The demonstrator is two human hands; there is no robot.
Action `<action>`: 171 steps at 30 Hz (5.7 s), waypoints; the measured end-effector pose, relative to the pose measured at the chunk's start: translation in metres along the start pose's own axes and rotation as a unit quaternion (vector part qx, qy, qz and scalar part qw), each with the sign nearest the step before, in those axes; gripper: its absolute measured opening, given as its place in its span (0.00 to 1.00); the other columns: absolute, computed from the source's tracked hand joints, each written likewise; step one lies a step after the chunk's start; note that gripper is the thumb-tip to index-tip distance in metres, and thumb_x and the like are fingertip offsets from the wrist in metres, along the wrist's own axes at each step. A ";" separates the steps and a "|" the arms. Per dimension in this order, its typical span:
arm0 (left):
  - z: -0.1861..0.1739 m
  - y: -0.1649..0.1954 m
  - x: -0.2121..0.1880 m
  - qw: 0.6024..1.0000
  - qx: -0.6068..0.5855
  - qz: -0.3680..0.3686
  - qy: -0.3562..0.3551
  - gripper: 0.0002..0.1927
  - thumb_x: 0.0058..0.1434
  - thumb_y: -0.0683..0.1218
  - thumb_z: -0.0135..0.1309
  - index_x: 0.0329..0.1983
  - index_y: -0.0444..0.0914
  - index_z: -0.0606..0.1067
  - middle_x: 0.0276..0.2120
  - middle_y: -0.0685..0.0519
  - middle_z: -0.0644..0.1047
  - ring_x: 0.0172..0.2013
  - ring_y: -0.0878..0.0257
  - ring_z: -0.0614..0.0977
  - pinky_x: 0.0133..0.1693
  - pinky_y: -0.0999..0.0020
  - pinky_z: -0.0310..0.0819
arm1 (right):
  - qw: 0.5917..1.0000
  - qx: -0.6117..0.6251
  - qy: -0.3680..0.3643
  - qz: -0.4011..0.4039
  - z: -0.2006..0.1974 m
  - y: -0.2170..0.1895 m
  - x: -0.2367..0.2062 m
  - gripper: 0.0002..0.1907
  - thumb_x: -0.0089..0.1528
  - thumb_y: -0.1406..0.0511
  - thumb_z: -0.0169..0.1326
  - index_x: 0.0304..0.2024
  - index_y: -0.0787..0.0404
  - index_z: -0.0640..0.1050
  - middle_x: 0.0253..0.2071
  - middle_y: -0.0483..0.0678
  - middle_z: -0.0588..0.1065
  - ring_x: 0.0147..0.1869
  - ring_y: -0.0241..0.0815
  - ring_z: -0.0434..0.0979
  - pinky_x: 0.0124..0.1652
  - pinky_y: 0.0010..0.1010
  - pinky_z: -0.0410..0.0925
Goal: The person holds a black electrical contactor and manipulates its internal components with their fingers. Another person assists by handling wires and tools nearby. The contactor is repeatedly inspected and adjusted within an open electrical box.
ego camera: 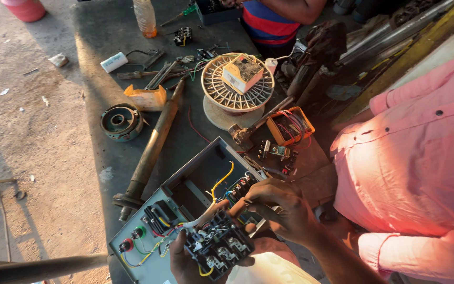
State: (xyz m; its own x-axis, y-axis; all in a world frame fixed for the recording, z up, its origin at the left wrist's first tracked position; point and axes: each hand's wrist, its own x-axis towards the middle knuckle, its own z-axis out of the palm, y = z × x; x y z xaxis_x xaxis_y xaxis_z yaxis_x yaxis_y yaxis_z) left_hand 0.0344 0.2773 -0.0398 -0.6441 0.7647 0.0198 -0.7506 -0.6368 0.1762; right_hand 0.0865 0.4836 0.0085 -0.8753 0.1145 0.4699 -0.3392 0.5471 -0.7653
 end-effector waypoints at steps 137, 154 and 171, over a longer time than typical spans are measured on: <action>-0.025 0.011 -0.035 0.979 0.166 0.112 0.021 0.49 0.66 0.71 0.43 0.77 0.32 0.56 0.67 0.36 0.69 0.65 0.46 0.74 0.58 0.47 0.76 | 0.974 -0.148 -0.115 -0.124 0.038 -0.032 0.014 0.14 0.53 0.73 0.62 0.42 0.59 0.83 0.43 0.45 0.80 0.45 0.42 0.79 0.47 0.30 0.71; -0.007 0.002 -0.051 0.903 0.398 0.162 0.018 0.45 0.71 0.64 0.46 0.79 0.29 0.55 0.66 0.38 0.71 0.66 0.54 0.73 0.69 0.61 0.65 | 0.959 -0.183 -0.112 -0.182 0.040 -0.040 0.007 0.14 0.51 0.71 0.64 0.40 0.57 0.84 0.41 0.43 0.80 0.43 0.38 0.80 0.46 0.33 0.67; -0.009 -0.011 -0.062 0.853 0.475 0.214 0.019 0.44 0.73 0.67 0.43 0.78 0.29 0.56 0.66 0.40 0.72 0.65 0.56 0.75 0.67 0.63 0.67 | 0.967 -0.117 -0.093 -0.204 0.045 -0.027 -0.007 0.12 0.51 0.68 0.65 0.37 0.57 0.82 0.38 0.44 0.79 0.44 0.42 0.81 0.48 0.32 0.68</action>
State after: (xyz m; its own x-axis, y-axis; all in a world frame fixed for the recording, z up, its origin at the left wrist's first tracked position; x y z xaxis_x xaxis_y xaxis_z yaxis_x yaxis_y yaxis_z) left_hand 0.0810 0.2356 -0.0521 -0.8472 0.4674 0.2527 0.0005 -0.4750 0.8800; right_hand 0.0862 0.4311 0.0062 -0.7390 -0.2896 0.6083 -0.6013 0.6908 -0.4015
